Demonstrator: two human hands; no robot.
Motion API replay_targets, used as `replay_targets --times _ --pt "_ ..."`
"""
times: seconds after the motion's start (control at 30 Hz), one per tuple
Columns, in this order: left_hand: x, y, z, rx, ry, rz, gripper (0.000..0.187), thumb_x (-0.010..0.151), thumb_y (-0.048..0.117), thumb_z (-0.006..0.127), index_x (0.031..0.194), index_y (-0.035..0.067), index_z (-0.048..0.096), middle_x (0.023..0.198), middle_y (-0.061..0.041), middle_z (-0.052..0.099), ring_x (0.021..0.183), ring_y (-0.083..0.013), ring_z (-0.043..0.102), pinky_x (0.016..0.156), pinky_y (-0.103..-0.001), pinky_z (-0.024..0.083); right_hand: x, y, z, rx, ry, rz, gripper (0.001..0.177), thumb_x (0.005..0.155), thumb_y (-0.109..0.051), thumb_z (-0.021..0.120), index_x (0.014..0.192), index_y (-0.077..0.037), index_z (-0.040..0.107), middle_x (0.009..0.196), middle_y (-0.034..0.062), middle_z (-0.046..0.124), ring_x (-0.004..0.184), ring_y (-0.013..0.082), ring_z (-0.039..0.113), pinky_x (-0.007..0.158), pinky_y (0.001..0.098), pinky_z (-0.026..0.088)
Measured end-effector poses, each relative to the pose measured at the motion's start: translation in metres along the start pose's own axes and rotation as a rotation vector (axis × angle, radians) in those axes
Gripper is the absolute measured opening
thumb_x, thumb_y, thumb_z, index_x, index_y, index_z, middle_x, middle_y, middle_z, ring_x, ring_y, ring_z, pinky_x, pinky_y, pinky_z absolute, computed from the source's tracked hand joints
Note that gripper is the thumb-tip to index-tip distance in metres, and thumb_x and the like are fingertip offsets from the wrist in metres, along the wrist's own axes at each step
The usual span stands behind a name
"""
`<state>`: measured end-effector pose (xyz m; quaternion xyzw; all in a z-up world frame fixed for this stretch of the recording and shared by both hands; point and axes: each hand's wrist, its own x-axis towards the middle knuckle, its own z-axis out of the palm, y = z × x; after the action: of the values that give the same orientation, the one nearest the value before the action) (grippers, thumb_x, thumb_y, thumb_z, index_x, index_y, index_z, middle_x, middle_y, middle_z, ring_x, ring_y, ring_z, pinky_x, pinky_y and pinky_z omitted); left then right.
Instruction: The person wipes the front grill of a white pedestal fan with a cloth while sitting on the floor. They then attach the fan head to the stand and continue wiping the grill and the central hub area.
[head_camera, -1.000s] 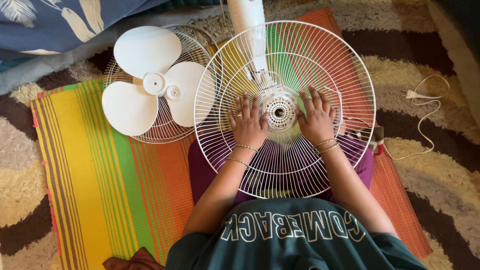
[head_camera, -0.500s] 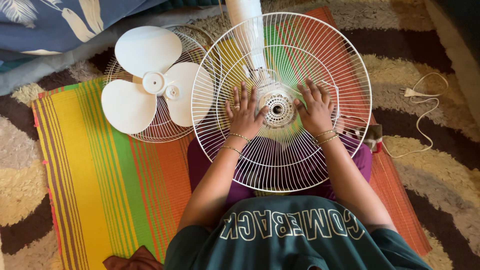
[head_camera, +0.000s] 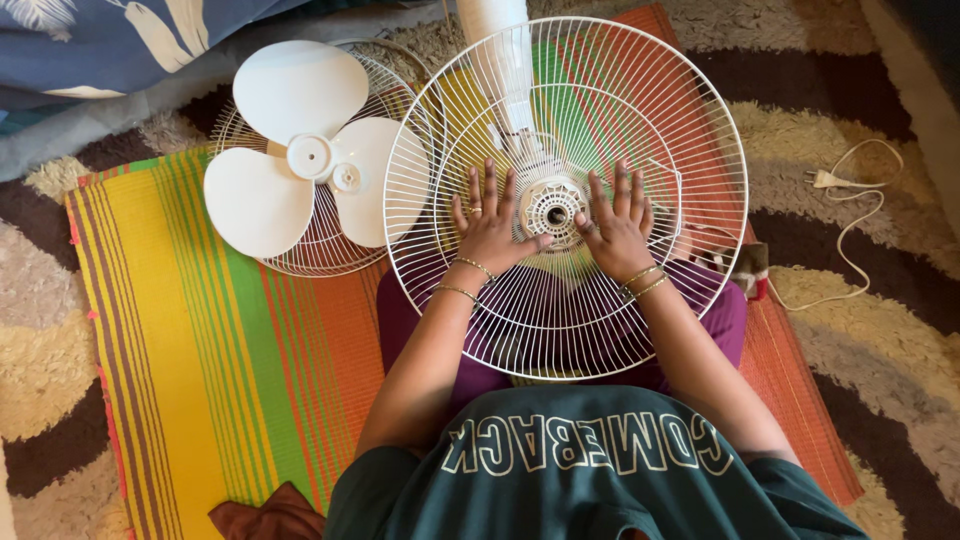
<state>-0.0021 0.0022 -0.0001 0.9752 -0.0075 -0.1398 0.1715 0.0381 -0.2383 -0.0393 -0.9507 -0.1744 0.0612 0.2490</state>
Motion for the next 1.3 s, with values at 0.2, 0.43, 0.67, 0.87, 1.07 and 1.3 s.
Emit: replay_targets --times 0.2,0.43,0.67,0.87,1.07,1.3 --pt "-0.009 0.001 -0.014 -0.021 -0.027 0.027 0.145 0.067 0.091 0.065 0.156 0.020 -0.025 0.161 -0.014 -0.036 0.145 -0.0293 -0.038 0.118 -0.064 -0.019 -0.004 0.000 -0.001 0.031 -0.006 -0.042 0.075 0.103 -0.067 0.027 0.166 -0.030 0.010 0.170 0.0078 -0.021 0.150 0.0282 -0.031 0.121 0.0584 -0.016" --pt "0.000 -0.014 0.006 -0.031 -0.030 0.049 0.141 0.072 0.080 0.073 0.156 0.023 -0.024 0.158 -0.013 -0.039 0.143 -0.0285 -0.041 0.117 -0.065 -0.020 -0.001 0.022 -0.003 0.224 0.063 -0.146 0.050 0.106 -0.060 0.033 0.139 -0.031 0.058 0.176 0.0094 0.000 0.159 0.0325 -0.014 0.127 0.0577 -0.010" --pt "0.026 -0.053 0.057 0.283 0.315 0.245 0.123 0.097 0.059 0.069 0.167 0.018 -0.023 0.164 -0.020 -0.041 0.144 -0.0351 -0.045 0.109 -0.063 -0.021 -0.006 0.028 -0.011 0.414 0.118 -0.098 0.036 0.109 -0.046 0.043 0.106 -0.024 0.072 0.161 0.0041 0.044 0.162 0.0305 0.017 0.131 0.0547 0.004" --pt "0.002 -0.018 0.016 -0.018 -0.001 0.062 0.132 0.071 0.093 0.052 0.157 0.024 -0.021 0.158 -0.012 -0.037 0.143 -0.0289 -0.038 0.115 -0.064 -0.020 -0.007 0.017 -0.008 0.333 0.133 -0.216 0.050 0.108 -0.054 0.036 0.144 -0.028 0.060 0.168 0.0117 0.027 0.156 0.0379 0.002 0.124 0.0592 -0.006" --pt "0.009 -0.023 0.024 0.012 0.061 0.089 0.108 0.091 0.084 0.040 0.161 0.025 -0.019 0.162 -0.012 -0.036 0.146 -0.0289 -0.038 0.116 -0.065 -0.020 -0.012 0.001 -0.019 0.299 0.113 -0.127 0.046 0.105 -0.057 0.039 0.136 -0.035 0.065 0.169 0.0066 0.027 0.158 0.0328 0.002 0.126 0.0570 -0.004" --pt "0.022 -0.035 0.051 -0.024 0.185 0.103 0.085 0.106 0.063 0.040 0.163 0.028 -0.013 0.166 -0.009 -0.030 0.151 -0.0290 -0.031 0.120 -0.063 -0.015 -0.015 -0.026 -0.031 0.014 0.070 -0.041 0.063 0.083 -0.048 0.075 0.139 -0.026 0.059 0.169 0.0054 0.028 0.158 0.0309 0.012 0.127 0.0540 0.011"
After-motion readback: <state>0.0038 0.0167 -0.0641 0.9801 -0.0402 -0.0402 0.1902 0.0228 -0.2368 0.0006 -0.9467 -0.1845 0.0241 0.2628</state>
